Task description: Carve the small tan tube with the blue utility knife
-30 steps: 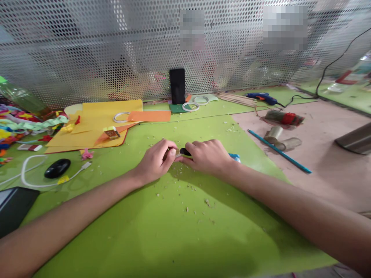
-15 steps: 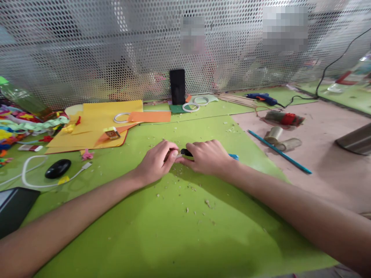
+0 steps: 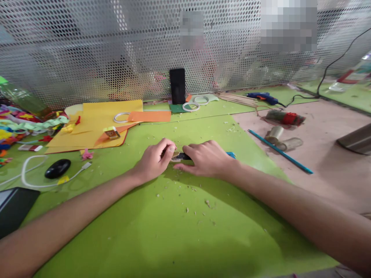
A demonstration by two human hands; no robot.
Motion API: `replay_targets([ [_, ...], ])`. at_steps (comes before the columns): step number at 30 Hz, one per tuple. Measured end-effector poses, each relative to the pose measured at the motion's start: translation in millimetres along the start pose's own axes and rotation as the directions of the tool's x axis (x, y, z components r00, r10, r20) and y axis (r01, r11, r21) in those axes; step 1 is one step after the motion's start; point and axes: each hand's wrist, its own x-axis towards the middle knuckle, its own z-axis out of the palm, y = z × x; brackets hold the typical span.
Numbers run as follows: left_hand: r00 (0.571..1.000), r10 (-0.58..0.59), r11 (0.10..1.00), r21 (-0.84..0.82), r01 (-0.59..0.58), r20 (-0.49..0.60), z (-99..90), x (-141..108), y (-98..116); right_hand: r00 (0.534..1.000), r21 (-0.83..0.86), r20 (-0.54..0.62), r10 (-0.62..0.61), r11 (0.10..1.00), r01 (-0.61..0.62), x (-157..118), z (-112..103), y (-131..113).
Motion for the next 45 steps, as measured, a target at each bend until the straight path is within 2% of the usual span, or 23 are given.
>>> replay_targets([
  [10,0.998,0.060,0.991,0.120,-0.056,-0.030,2.8,-2.6,0.4,1.000,-0.030,-0.007,0.029,0.999,-0.029,0.3,2.2,-2.2],
  [25,0.993,0.113,0.971,0.218,-0.101,-0.044,4.0,-4.3,-1.0,0.996,0.000,0.058,0.064,0.998,-0.064,0.9,3.4,-1.1],
  [38,0.999,0.032,0.999,-0.001,-0.032,0.001,-0.5,-1.3,0.4,0.991,0.089,0.000,-0.137,0.987,0.136,0.2,2.8,5.9],
  [45,0.999,0.021,0.997,-0.071,-0.018,0.043,-0.5,-3.6,-0.1,0.983,0.063,-0.026,-0.181,0.981,0.182,-1.4,0.4,3.7],
])
